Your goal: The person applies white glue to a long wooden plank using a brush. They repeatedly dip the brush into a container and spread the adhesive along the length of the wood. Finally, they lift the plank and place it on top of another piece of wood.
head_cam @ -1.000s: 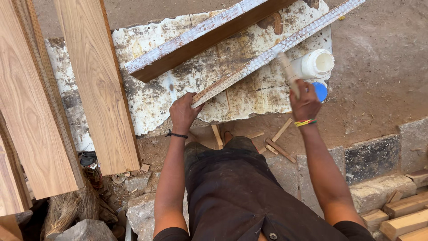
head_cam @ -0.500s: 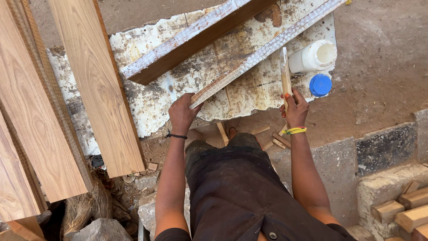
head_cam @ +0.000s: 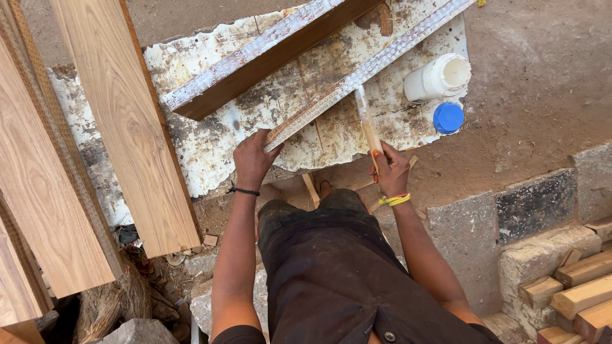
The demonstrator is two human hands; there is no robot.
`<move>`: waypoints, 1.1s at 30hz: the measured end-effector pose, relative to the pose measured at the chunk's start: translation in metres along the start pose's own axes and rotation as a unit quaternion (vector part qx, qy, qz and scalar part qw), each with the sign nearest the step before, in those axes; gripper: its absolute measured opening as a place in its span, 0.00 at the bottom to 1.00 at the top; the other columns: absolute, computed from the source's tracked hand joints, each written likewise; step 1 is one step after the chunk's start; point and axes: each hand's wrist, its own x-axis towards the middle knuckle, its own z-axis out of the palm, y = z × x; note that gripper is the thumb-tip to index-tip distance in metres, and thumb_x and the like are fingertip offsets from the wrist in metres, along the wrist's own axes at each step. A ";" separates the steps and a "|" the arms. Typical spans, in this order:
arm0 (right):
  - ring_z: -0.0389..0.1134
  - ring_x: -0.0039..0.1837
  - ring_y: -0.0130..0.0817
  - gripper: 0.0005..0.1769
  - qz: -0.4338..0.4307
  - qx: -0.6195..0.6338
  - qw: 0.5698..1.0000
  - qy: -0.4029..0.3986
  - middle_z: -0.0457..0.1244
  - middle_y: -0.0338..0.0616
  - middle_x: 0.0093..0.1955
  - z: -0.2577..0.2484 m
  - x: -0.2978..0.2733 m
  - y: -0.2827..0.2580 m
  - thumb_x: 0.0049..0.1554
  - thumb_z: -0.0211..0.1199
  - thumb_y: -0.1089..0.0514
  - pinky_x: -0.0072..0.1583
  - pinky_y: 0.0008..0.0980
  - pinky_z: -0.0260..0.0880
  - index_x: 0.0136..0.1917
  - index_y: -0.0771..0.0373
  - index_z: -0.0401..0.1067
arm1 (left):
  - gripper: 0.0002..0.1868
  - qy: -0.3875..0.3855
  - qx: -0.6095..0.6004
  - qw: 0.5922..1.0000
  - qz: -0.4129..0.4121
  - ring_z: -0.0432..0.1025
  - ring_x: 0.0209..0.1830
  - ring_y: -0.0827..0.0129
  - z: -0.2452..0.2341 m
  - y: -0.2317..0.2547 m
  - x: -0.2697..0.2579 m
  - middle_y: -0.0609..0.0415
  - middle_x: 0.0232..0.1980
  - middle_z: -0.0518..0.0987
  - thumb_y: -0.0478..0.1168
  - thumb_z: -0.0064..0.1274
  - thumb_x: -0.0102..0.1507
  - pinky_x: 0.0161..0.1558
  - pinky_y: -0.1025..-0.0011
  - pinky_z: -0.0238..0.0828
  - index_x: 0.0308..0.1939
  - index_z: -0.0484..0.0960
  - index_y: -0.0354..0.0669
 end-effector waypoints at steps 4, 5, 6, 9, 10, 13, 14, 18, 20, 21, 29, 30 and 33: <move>0.63 0.30 0.26 0.20 -0.091 -0.096 0.989 -0.069 0.68 0.47 0.35 -0.012 -0.015 -0.015 0.64 0.61 0.59 0.33 0.26 0.62 0.68 0.68 0.75 | 0.27 0.041 -0.015 0.999 0.015 0.76 0.29 0.62 0.000 0.003 -0.005 0.54 0.30 0.80 0.60 0.70 0.55 0.32 0.61 0.73 0.47 0.82 0.47; 0.64 0.31 0.26 0.21 -0.125 -0.115 0.980 -0.099 0.69 0.46 0.35 -0.018 -0.017 -0.019 0.64 0.62 0.58 0.35 0.26 0.63 0.67 0.67 0.75 | 0.26 0.047 -0.013 0.999 0.018 0.76 0.29 0.62 0.001 0.005 -0.007 0.54 0.31 0.80 0.59 0.70 0.55 0.32 0.61 0.73 0.46 0.81 0.47; 0.66 0.32 0.26 0.21 -0.159 -0.135 0.970 -0.128 0.69 0.45 0.36 -0.025 -0.017 -0.022 0.63 0.63 0.56 0.36 0.26 0.65 0.67 0.67 0.75 | 0.26 0.052 -0.011 0.998 0.021 0.76 0.29 0.62 0.000 0.006 -0.008 0.54 0.31 0.81 0.59 0.70 0.55 0.33 0.61 0.73 0.45 0.81 0.46; 0.73 0.46 0.26 0.19 -0.221 -0.116 0.966 -0.064 0.70 0.46 0.53 -0.051 -0.009 -0.029 0.69 0.60 0.52 0.43 0.25 0.75 0.66 0.66 0.74 | 0.25 0.086 -0.024 0.996 0.024 0.77 0.30 0.60 -0.002 0.009 -0.009 0.54 0.31 0.81 0.58 0.70 0.54 0.33 0.61 0.73 0.45 0.82 0.48; 0.72 0.45 0.26 0.20 -0.210 -0.122 0.970 -0.026 0.68 0.47 0.56 -0.068 -0.002 -0.032 0.69 0.59 0.50 0.41 0.26 0.75 0.66 0.67 0.74 | 0.25 0.078 -0.026 0.997 0.010 0.77 0.30 0.59 -0.001 0.011 -0.007 0.53 0.31 0.81 0.58 0.71 0.55 0.33 0.61 0.73 0.44 0.82 0.47; 0.69 0.44 0.36 0.15 -0.280 -0.292 0.909 0.101 0.63 0.48 0.50 -0.132 0.017 -0.040 0.74 0.60 0.54 0.48 0.39 0.71 0.62 0.68 0.75 | 0.24 0.078 -0.035 0.996 -0.010 0.77 0.32 0.57 -0.005 0.012 -0.006 0.52 0.34 0.82 0.57 0.72 0.55 0.33 0.60 0.73 0.43 0.82 0.47; 0.69 0.42 0.36 0.15 -0.225 -0.285 0.924 0.116 0.62 0.51 0.54 -0.152 0.024 -0.042 0.72 0.57 0.56 0.45 0.39 0.72 0.64 0.68 0.74 | 0.24 0.098 -0.048 0.994 0.000 0.78 0.32 0.57 -0.007 0.012 -0.007 0.52 0.35 0.82 0.57 0.72 0.54 0.34 0.61 0.74 0.43 0.82 0.47; 0.72 0.53 0.46 0.10 -0.290 -0.474 0.818 0.147 0.65 0.50 0.58 -0.229 0.039 -0.050 0.66 0.60 0.60 0.57 0.42 0.75 0.59 0.66 0.73 | 0.25 0.034 -0.034 0.997 -0.061 0.78 0.32 0.56 -0.006 0.015 -0.007 0.49 0.34 0.83 0.57 0.73 0.53 0.36 0.61 0.74 0.44 0.84 0.46; 0.72 0.49 0.45 0.11 -0.251 -0.518 0.808 0.129 0.68 0.49 0.57 -0.242 0.047 -0.050 0.64 0.63 0.59 0.51 0.42 0.75 0.60 0.62 0.76 | 0.26 0.061 -0.055 0.995 -0.053 0.79 0.35 0.55 -0.005 0.016 -0.012 0.49 0.38 0.84 0.55 0.73 0.53 0.37 0.61 0.75 0.47 0.84 0.47; 0.72 0.46 0.45 0.12 -0.232 -0.537 0.802 0.125 0.69 0.48 0.56 -0.246 0.055 -0.052 0.63 0.64 0.58 0.49 0.42 0.74 0.60 0.60 0.77 | 0.26 0.077 -0.066 0.994 -0.044 0.79 0.37 0.54 -0.005 0.017 -0.009 0.48 0.39 0.85 0.54 0.72 0.53 0.38 0.61 0.75 0.49 0.85 0.48; 0.73 0.38 0.38 0.10 -0.245 -0.613 0.750 0.052 0.71 0.33 0.48 -0.227 0.121 -0.083 0.57 0.65 0.53 0.39 0.37 0.72 0.53 0.49 0.80 | 0.27 0.044 -0.083 0.988 -0.120 0.80 0.37 0.56 -0.011 0.028 -0.011 0.47 0.40 0.85 0.54 0.72 0.53 0.41 0.62 0.75 0.51 0.84 0.45; 0.73 0.37 0.37 0.07 -0.226 -0.645 0.729 0.026 0.70 0.34 0.47 -0.223 0.133 -0.085 0.59 0.64 0.53 0.38 0.37 0.72 0.50 0.50 0.80 | 0.28 0.039 -0.081 0.987 -0.134 0.80 0.36 0.57 -0.013 0.031 -0.010 0.47 0.40 0.85 0.54 0.72 0.53 0.41 0.62 0.75 0.51 0.84 0.44; 0.75 0.42 0.37 0.07 -0.267 -0.692 0.671 -0.017 0.71 0.38 0.45 -0.206 0.175 -0.074 0.57 0.61 0.59 0.39 0.36 0.73 0.45 0.55 0.80 | 0.29 -0.006 -0.038 0.976 -0.212 0.79 0.33 0.57 -0.014 0.038 -0.011 0.47 0.37 0.85 0.55 0.72 0.54 0.39 0.62 0.75 0.54 0.84 0.46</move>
